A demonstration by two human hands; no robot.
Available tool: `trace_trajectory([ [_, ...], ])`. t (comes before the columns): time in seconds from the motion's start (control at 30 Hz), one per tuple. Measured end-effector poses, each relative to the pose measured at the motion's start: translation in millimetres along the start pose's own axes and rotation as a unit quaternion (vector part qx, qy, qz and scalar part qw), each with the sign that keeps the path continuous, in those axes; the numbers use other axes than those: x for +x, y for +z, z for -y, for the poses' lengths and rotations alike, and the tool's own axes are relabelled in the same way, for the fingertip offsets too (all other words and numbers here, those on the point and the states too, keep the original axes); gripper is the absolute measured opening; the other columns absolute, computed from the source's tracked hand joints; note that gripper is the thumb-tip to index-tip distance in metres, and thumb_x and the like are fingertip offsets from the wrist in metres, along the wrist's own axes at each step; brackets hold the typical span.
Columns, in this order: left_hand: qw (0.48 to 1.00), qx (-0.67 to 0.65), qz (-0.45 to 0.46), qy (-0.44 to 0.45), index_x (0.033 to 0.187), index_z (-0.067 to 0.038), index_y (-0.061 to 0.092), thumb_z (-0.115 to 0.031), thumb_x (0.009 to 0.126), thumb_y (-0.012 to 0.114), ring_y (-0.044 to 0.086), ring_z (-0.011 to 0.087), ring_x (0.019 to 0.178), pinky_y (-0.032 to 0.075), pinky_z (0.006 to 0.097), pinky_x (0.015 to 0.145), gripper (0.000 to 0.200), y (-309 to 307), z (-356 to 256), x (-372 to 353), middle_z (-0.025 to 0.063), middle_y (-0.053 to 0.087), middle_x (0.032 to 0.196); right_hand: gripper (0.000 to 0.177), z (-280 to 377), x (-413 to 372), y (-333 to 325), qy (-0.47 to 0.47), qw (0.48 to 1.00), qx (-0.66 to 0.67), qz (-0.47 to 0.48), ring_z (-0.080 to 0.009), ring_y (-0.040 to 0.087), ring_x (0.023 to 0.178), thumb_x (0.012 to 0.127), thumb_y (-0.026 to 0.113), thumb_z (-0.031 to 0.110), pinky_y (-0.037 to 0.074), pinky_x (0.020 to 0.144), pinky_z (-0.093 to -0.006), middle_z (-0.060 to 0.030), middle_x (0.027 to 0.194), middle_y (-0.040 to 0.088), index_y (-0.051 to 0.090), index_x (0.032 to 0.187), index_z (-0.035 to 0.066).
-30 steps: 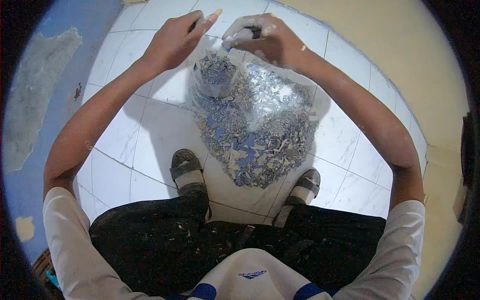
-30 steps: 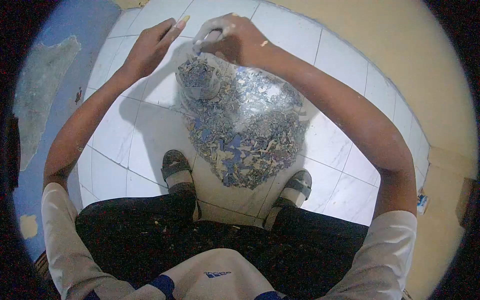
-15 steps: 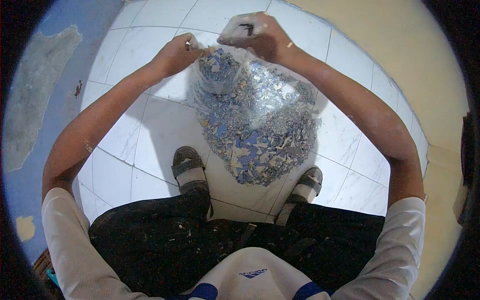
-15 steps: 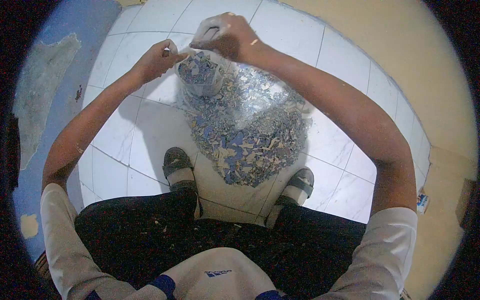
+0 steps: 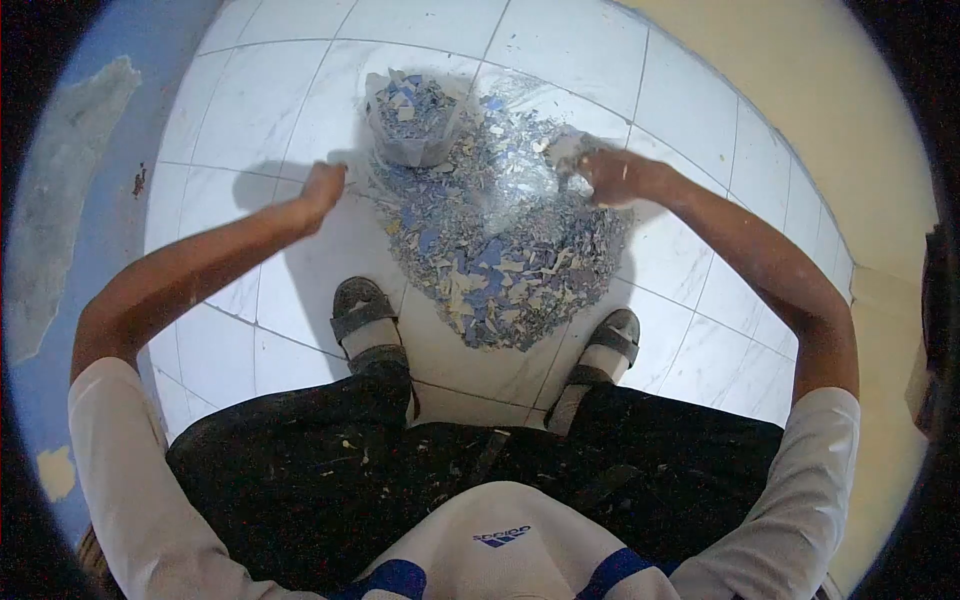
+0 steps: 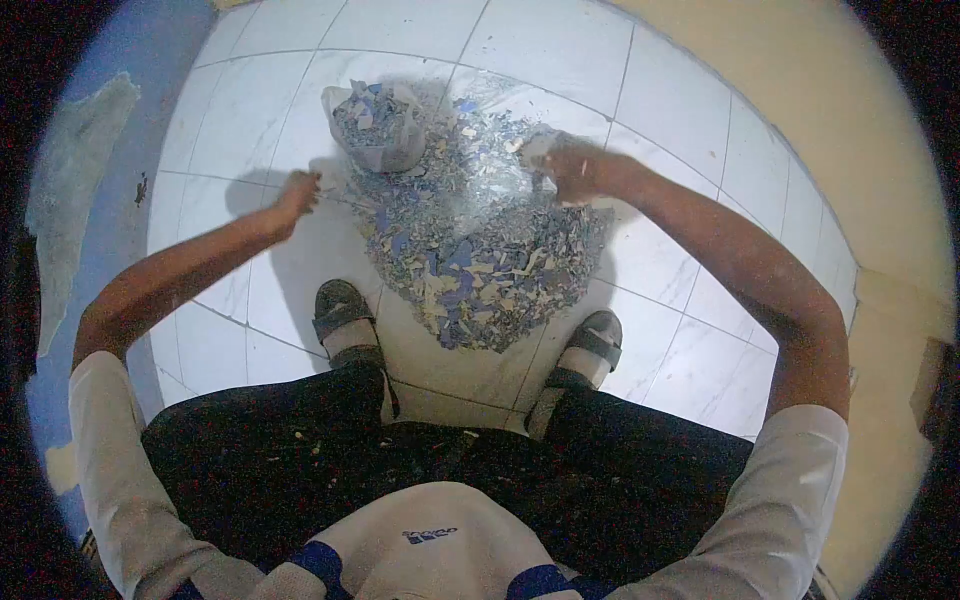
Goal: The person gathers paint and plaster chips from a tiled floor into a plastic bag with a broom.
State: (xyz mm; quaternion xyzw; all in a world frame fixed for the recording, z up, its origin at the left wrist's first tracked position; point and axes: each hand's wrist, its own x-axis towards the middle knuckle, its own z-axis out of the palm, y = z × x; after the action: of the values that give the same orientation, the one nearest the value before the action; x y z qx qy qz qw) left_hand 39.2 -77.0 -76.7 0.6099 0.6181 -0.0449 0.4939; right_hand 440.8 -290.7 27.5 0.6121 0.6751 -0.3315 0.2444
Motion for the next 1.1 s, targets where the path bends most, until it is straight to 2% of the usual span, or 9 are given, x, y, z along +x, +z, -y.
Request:
trace_trajectory([
  [0.03,0.999,0.04,0.008,0.003,0.114,-0.007,0.051,-0.044,0.095,0.048,0.05,0.0234,0.095,0.043,0.0419,0.08,0.042,9,7,-9,0.0107,0.053,0.108,0.077,-3,-3,9,0.038,0.998,0.011,0.047,-0.0343,0.048,0.125,0.084,0.071,0.037,0.043,0.105,-0.0421,-0.0199,0.134,0.048,0.033,0.145,0.008],
  [0.17,0.979,0.202,0.037,0.011,0.132,-0.01,0.045,-0.054,0.092,0.049,0.043,0.0306,0.121,0.037,0.0522,0.098,0.06,50,12,-48,0.0144,0.043,0.134,0.082,-4,-31,52,-0.01,0.99,-0.019,-0.137,-0.0379,0.045,0.129,0.084,0.07,0.043,0.04,0.107,-0.0472,-0.0222,0.142,0.042,0.028,0.147,0.012],
  [0.37,0.956,0.152,0.205,-0.141,0.147,-0.015,0.03,-0.059,0.094,0.037,0.027,0.0311,0.139,0.026,0.0545,0.108,0.069,82,-49,-89,0.014,0.02,0.155,0.082,-10,-39,76,0.175,0.982,0.072,0.012,-0.0392,0.04,0.132,0.085,0.069,0.042,0.035,0.11,-0.0488,-0.0241,0.14,0.042,0.026,0.148,0.014],
  [0.47,0.952,0.089,0.246,-0.156,0.152,-0.014,0.012,-0.049,0.093,0.034,0.014,0.0332,0.144,0.019,0.0507,0.113,0.072,100,-34,-69,0.0183,0.006,0.158,0.082,-39,-35,116,0.052,0.981,0.088,-0.162,-0.0402,0.037,0.134,0.086,0.067,0.044,0.034,0.111,-0.0485,-0.0256,0.14,0.042,0.025,0.149,0.012],
  [0.57,0.959,0.011,0.244,-0.147,0.137,-0.015,0.041,-0.057,0.097,0.032,0.033,0.0288,0.134,0.032,0.0479,0.105,0.059,118,9,-28,0.0101,0.028,0.152,0.085,-29,-32,114,0.04,0.98,0.12,-0.156,-0.0412,0.034,0.136,0.087,0.064,0.049,0.031,0.113,-0.0476,-0.0266,0.144,0.038,0.023,0.149,0.007],
  [0.7,0.966,0.042,0.203,-0.155,0.12,-0.013,0.048,-0.051,0.1,0.03,0.039,0.0275,0.124,0.034,0.0448,0.101,0.046,123,-44,-69,0.0095,0.039,0.137,0.096,-24,-11,124,-0.031,0.981,0.12,-0.148,-0.0427,0.028,0.139,0.085,0.063,0.057,0.028,0.115,-0.0469,-0.0274,0.148,0.031,0.021,0.148,0.0],
  [0.77,0.971,0.057,0.207,-0.102,0.113,-0.012,0.049,-0.048,0.101,0.029,0.043,0.0263,0.114,0.036,0.0439,0.096,0.042,118,-50,-79,0.0085,0.045,0.124,0.101,9,-19,100,0.064,0.983,0.145,-0.091,-0.0434,0.026,0.139,0.082,0.063,0.061,0.026,0.116,-0.0471,-0.028,0.149,0.029,0.02,0.148,-0.002],
  [0.87,0.956,0.045,0.276,-0.09,0.129,-0.007,0.042,-0.045,0.096,0.036,0.037,0.0317,0.131,0.03,0.0497,0.107,0.051,107,-53,-84,0.0158,0.033,0.146,0.108,24,-18,97,0.053,0.977,0.168,-0.119,-0.0458,0.025,0.139,0.077,0.067,0.065,0.026,0.116,-0.048,-0.032,0.148,0.027,0.02,0.147,-0.004],
  [1.1,0.974,0.058,0.217,0.004,0.116,-0.008,0.049,-0.045,0.099,0.034,0.04,0.0274,0.124,0.031,0.0459,0.105,0.043,121,-41,-84,0.0128,0.041,0.13,0.116,46,-5,79,0.053,0.977,0.191,-0.078,-0.0495,0.025,0.138,0.073,0.07,0.066,0.028,0.114,-0.05,-0.0387,0.144,0.026,0.013,0.149,-0.001],
])
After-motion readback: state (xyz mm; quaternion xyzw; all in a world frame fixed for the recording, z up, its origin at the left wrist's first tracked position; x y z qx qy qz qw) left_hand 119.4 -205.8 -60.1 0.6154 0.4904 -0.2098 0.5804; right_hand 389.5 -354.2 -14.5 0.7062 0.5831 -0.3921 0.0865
